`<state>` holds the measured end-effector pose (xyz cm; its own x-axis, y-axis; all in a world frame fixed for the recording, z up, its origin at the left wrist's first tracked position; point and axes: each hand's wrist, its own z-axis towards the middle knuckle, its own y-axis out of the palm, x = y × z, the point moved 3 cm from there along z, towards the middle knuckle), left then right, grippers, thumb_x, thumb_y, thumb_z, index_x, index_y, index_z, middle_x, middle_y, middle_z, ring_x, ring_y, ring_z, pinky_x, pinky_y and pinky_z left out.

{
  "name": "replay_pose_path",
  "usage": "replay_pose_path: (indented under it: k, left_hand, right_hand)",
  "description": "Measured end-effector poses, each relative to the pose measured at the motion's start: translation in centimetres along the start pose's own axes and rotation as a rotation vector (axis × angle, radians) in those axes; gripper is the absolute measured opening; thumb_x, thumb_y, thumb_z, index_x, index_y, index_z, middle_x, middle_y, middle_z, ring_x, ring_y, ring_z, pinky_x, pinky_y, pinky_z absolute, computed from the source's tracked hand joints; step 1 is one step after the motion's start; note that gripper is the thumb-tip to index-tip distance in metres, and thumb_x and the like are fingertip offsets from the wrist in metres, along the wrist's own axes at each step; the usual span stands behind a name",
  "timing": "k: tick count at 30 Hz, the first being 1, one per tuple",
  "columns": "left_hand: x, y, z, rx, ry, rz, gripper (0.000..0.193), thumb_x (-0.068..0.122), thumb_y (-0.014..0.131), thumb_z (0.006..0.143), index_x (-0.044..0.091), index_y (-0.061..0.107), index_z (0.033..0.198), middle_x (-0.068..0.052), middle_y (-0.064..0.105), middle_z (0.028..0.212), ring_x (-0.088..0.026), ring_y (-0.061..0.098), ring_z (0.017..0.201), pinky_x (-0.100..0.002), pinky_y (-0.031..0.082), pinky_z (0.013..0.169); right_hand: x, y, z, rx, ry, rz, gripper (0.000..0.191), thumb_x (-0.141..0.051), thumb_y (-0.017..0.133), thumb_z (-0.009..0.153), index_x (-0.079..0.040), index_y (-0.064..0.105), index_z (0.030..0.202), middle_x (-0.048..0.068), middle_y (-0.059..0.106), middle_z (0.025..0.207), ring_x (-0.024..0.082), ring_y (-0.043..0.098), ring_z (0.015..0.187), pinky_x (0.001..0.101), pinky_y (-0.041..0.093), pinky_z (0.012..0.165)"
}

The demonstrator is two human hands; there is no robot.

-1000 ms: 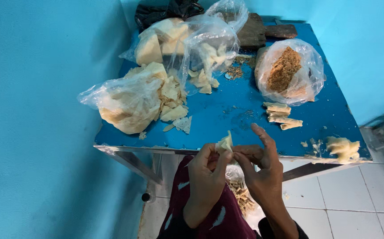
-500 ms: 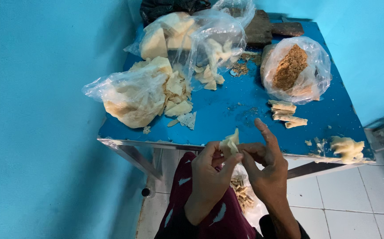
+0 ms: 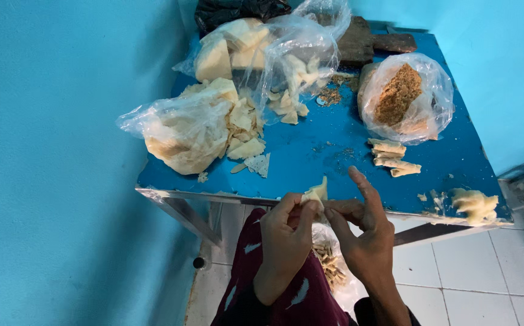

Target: The person sits at a blue table and shapes pieces of pale dough by hand, pressing and rolling flat pieces into cylinders and folded forms. They take dough pieces one at a time from the table, work them between both hands, and set the finished rolled pieces on the table, with bags of a brown crumbly filling nearby.

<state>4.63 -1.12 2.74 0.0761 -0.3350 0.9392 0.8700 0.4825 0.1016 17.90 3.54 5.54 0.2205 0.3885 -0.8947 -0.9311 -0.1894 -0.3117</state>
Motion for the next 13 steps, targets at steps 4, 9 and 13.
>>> replay_pose_path:
  k: [4,9,13]
  left_hand:
    - [0.0,0.0,-0.1,-0.001,0.039,0.008,0.009,0.008,0.066,0.1,-0.002,0.067,0.1,-0.012,0.077,0.089,-0.013,0.078,0.079,-0.024,0.06,0.063]
    - [0.3,-0.3,-0.4,0.023,0.136,0.204,0.01,0.007,0.069,0.099,-0.002,0.069,0.1,-0.013,0.073,0.085,-0.016,0.072,0.069,-0.026,0.054,0.057]
    - [0.4,-0.4,-0.6,0.016,0.143,0.184,0.009,0.009,0.069,0.1,0.001,0.069,0.104,-0.011,0.074,0.088,-0.016,0.075,0.072,-0.027,0.057,0.059]
  right_hand:
    - [0.4,-0.1,0.2,0.008,0.081,0.13,0.076,0.006,0.069,0.087,-0.005,0.037,0.155,0.016,0.078,0.1,0.024,0.078,0.095,0.038,0.065,0.082]
    - [0.5,0.6,-0.6,0.069,-0.052,-0.034,0.079,0.004,0.073,0.085,-0.004,0.034,0.154,0.015,0.076,0.102,0.021,0.078,0.096,0.0344,0.065,0.082]
    - [1.9,0.2,-0.3,0.064,0.057,0.202,0.073,0.004,0.064,0.094,-0.004,0.033,0.159,0.019,0.076,0.1,0.025,0.077,0.096,0.0372,0.065,0.082]
